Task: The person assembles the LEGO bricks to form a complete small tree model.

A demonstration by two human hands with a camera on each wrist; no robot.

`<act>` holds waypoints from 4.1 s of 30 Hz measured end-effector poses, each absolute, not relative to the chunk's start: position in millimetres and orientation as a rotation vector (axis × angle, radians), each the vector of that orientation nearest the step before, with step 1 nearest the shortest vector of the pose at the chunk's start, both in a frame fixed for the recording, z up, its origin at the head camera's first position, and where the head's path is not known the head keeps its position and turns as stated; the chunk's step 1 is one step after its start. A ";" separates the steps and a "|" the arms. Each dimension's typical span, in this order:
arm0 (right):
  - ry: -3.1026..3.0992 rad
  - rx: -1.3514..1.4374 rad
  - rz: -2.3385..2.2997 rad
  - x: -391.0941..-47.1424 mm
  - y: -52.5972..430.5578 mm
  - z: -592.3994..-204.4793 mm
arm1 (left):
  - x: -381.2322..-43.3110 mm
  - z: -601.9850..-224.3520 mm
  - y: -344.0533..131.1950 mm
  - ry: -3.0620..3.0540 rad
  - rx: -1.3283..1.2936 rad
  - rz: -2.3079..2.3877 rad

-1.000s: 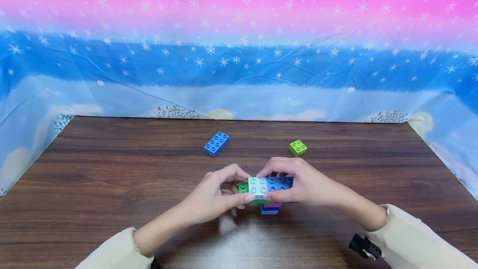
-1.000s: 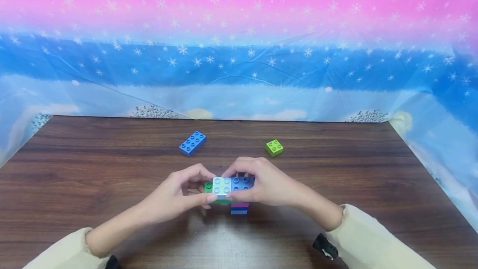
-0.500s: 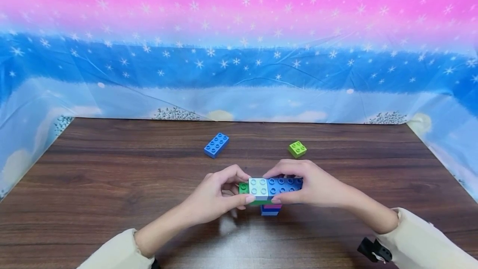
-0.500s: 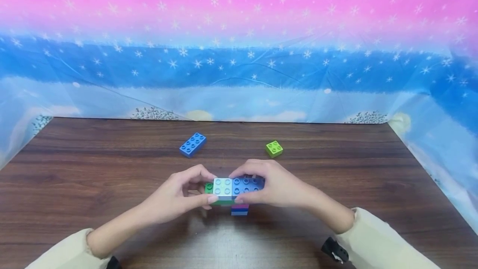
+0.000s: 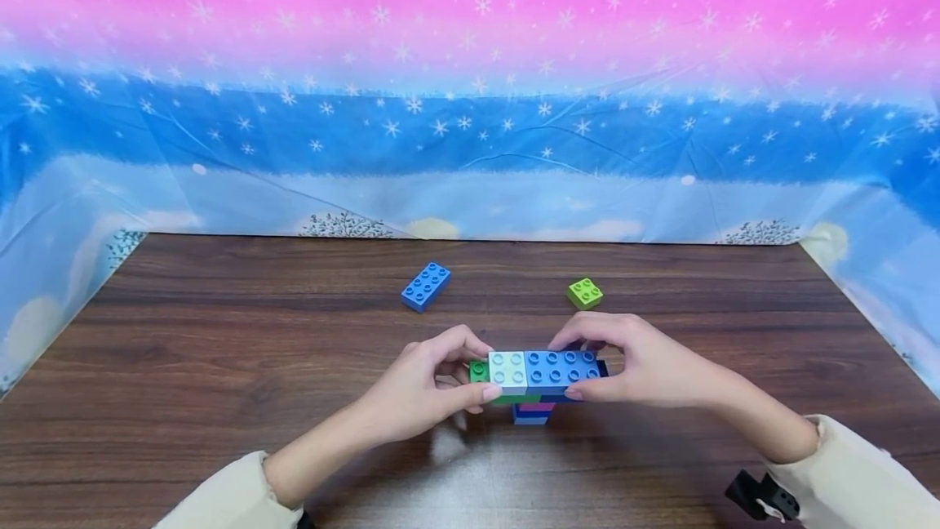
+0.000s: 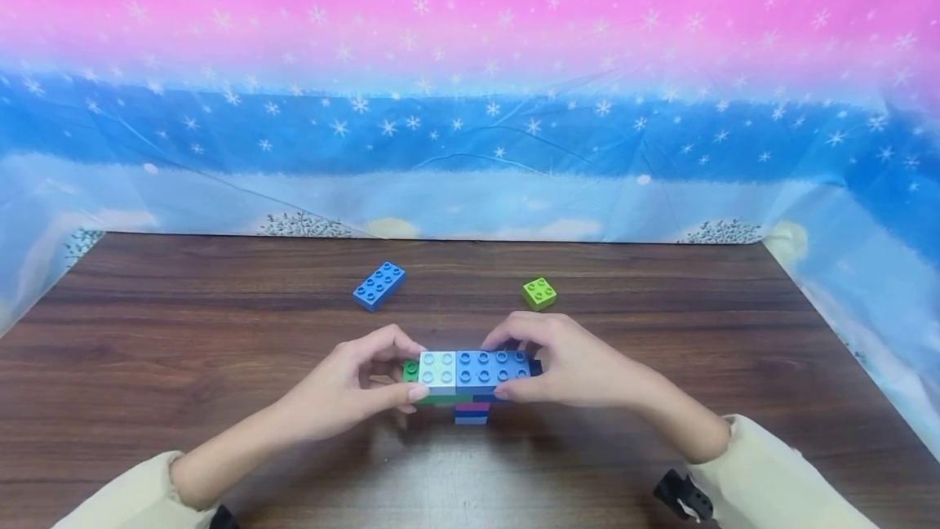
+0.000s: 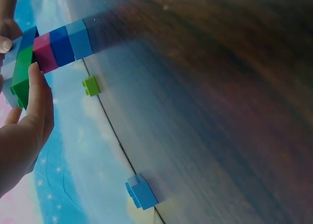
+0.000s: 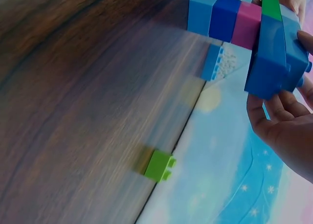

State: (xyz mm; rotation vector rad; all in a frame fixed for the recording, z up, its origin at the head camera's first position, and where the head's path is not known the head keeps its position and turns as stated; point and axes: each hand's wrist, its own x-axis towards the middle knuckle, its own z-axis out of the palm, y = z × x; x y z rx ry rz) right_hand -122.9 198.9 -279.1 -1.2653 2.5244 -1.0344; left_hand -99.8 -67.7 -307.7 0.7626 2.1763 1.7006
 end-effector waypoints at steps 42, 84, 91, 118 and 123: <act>2.452 -1.047 -1.132 -118.9 226.2 -281.3 | -183.4 -308.6 -118.7 2.846 0.470 1.069; 2.457 -1.076 -1.129 -118.5 225.8 -282.2 | -99.7 -255.3 -58.5 2.579 1.042 1.316; 2.467 -1.112 -1.121 -119.0 225.7 -283.0 | -97.8 -263.7 -51.0 2.593 1.119 1.226; 2.497 -1.071 -1.245 -109.8 216.6 -280.3 | -98.9 -272.1 -50.8 2.535 1.157 1.225; 2.496 -1.052 -1.260 -109.1 215.6 -280.0 | -99.2 -274.2 -50.6 2.528 1.149 1.240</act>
